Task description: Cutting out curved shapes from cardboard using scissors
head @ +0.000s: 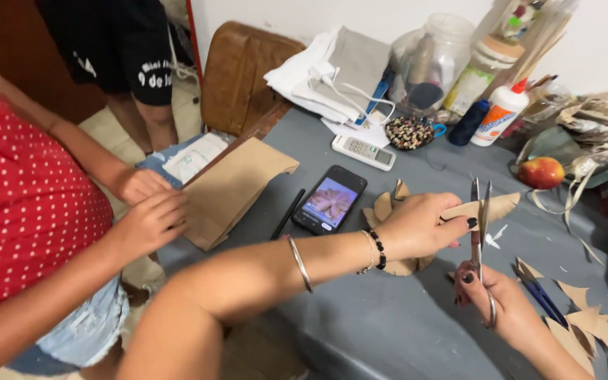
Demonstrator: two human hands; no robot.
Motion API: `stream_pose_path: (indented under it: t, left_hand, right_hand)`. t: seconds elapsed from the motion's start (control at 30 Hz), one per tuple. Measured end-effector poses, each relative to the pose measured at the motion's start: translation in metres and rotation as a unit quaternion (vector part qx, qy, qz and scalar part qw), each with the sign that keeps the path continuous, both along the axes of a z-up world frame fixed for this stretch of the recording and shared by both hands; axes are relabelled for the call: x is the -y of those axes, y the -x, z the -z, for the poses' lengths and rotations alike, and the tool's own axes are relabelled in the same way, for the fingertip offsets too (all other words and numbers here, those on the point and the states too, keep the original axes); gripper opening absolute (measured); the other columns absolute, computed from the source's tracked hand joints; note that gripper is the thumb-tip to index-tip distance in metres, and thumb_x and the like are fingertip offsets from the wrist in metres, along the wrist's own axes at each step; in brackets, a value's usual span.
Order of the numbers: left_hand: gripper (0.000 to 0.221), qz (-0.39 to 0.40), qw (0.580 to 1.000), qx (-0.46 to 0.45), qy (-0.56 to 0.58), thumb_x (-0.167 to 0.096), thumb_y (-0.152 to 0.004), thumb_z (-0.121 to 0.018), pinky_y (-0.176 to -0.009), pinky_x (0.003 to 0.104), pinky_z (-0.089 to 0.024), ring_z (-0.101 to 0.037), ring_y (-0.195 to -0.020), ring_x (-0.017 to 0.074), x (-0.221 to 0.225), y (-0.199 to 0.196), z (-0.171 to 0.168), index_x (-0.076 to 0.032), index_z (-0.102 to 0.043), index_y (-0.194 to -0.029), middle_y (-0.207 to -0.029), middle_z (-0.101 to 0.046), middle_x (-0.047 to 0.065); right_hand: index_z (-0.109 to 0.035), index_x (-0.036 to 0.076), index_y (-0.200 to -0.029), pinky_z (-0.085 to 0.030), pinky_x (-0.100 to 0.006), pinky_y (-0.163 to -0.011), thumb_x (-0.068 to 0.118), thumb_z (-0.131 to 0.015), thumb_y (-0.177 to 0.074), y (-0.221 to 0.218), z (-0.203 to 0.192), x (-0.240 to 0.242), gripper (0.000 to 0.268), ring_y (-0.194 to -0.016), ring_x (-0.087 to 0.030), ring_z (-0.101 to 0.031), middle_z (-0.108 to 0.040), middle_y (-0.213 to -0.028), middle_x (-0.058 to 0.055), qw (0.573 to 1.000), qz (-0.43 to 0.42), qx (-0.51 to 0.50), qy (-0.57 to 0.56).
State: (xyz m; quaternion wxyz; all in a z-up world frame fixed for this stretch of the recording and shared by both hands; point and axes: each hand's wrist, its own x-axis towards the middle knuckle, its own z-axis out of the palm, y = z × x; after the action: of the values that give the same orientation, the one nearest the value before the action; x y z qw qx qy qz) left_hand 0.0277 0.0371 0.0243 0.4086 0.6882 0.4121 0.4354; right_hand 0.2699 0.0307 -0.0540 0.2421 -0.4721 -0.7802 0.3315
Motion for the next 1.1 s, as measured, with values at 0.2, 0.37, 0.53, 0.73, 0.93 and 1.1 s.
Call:
stream_pose_path:
  t: [0.2,0.37,0.53,0.73,0.93,1.1]
  left_hand:
    - [0.023,-0.048,0.985,-0.121,-0.116,-0.034,-0.084,-0.05,-0.063,0.047,-0.045,-0.069,-0.074,0.0384,0.007,0.004,-0.018,-0.015,-0.062,-0.086,-0.072,-0.071,0.011]
    - [0.023,-0.055,0.988,-0.053,-0.136,-0.038,-0.08,-0.048,-0.059,0.045,-0.04,-0.061,-0.066,0.0336,-0.001,-0.017,-0.03,-0.016,-0.053,-0.076,-0.066,-0.062,0.008]
    - [0.027,0.002,0.999,0.018,-0.05,-0.036,-0.079,-0.047,-0.057,0.035,-0.046,-0.065,-0.06,0.016,0.006,-0.016,-0.026,-0.014,-0.062,-0.079,-0.069,-0.077,0.001]
    - [0.023,0.04,0.998,0.042,-0.017,-0.034,-0.081,-0.05,-0.049,0.032,-0.042,-0.066,-0.055,0.0118,0.006,-0.009,-0.003,-0.013,-0.054,-0.072,-0.068,-0.078,0.008]
    - [0.018,0.073,0.979,0.187,0.032,-0.024,-0.094,-0.058,-0.06,0.026,-0.057,-0.076,-0.08,0.0219,-0.011,-0.008,0.032,-0.007,-0.061,-0.09,-0.088,-0.075,0.013]
    - [0.024,0.07,0.991,0.109,0.036,-0.028,-0.091,-0.064,-0.045,0.029,-0.054,-0.077,-0.077,0.0189,0.002,0.005,0.024,-0.005,-0.067,-0.096,-0.079,-0.073,0.01]
  right_hand:
    - [-0.066,0.007,-0.089,-0.049,-0.03,-0.073,0.045,-0.049,-0.101,-0.003,0.03,-0.002,0.044,-0.069,-0.016,-0.064,-0.065,-0.081,-0.006,0.994,-0.013,-0.1,-0.04]
    - [-0.064,0.006,-0.075,-0.042,-0.031,-0.064,0.05,-0.044,-0.104,-0.006,-0.009,0.005,0.057,-0.059,-0.017,-0.054,-0.059,-0.066,-0.005,0.994,0.012,-0.078,-0.077]
    - [-0.066,0.002,-0.066,-0.041,-0.033,-0.079,0.05,-0.043,-0.103,-0.007,-0.038,0.017,0.065,-0.069,-0.023,-0.061,-0.065,-0.069,-0.01,0.997,0.063,0.041,-0.035]
    - [-0.069,0.006,-0.076,-0.046,-0.031,-0.078,0.043,-0.049,-0.103,-0.018,-0.032,0.02,0.05,-0.072,-0.022,-0.063,-0.074,-0.069,-0.009,0.983,0.119,0.135,0.028]
    - [-0.073,0.003,-0.083,-0.046,-0.031,-0.067,0.042,-0.054,-0.1,-0.014,0.002,-0.002,0.046,-0.066,-0.021,-0.065,-0.072,-0.067,-0.012,0.994,0.092,0.04,0.039]
    - [-0.071,0.015,-0.087,-0.057,-0.028,-0.069,0.044,-0.055,-0.095,-0.024,0.028,0.001,0.034,-0.064,-0.015,-0.08,-0.078,-0.067,-0.005,0.991,0.089,0.096,0.01]
